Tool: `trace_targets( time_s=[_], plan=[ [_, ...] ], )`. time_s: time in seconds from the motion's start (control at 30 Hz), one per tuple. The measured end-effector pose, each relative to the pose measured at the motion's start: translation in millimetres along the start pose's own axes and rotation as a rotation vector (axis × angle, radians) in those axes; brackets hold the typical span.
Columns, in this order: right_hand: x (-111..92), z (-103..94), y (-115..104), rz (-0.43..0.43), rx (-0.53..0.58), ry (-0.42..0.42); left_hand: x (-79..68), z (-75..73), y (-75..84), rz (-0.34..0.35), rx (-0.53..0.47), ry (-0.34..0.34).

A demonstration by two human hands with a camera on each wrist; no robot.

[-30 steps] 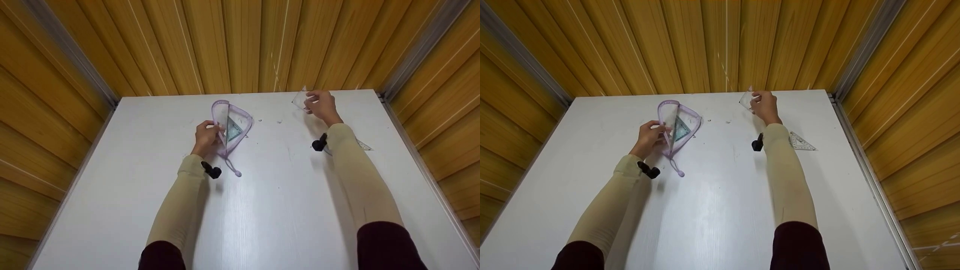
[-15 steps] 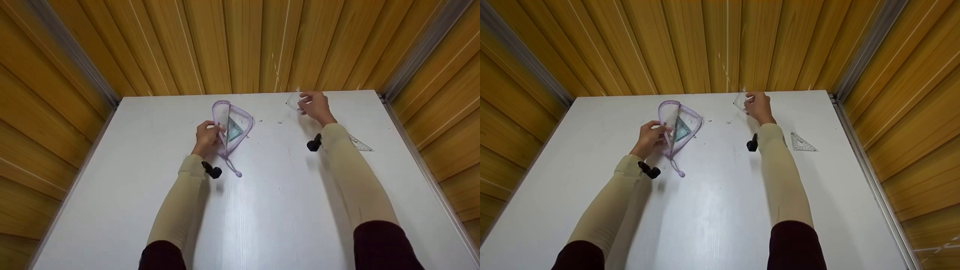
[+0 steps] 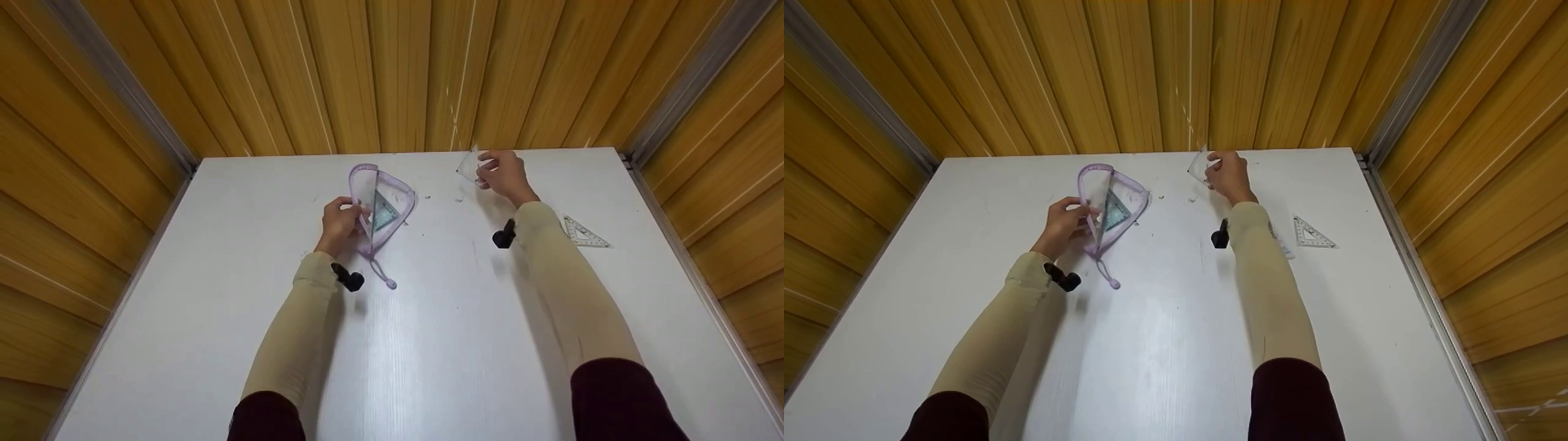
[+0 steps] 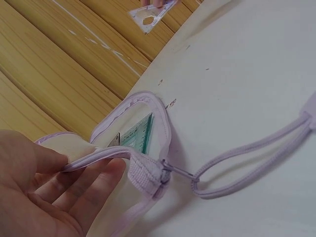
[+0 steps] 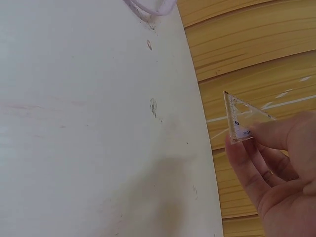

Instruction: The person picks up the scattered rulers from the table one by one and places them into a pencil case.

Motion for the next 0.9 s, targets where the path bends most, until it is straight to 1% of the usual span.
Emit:
trace_targets(
  time_s=[0.23,0.47,0.77,0.9],
  plan=[
    [1.4,8.6,-5.3,0.022,0.006,-0.01,-0.3,0.3,-0.6,-0.003,-0.016,-0.001],
    [1.8,18.2,-8.4,-0.002,0.031,-0.017,-3.0,-1.5,0.7,0.025,-0.009,-0.011],
    [3.1,30.4,-13.0,0.001,0.01,-0.036,-2.5,-0.9,0.5,0.034,-0.001,-0.005],
    [3.9,37.8,-15.0,0.014,0.011,-0.037,-2.1,-0.2,-0.1,0.022,-0.007,-0.005]
  ],
)
Point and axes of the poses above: each hand's wrist, its own x-axis towards the middle knuckle, its own z-axis out of the palm, y = z × x, the point moved 1 cm from there along x, towards the middle knuckle, and after that the axes turned 3 degrees about -z, right-handed, at the moved point
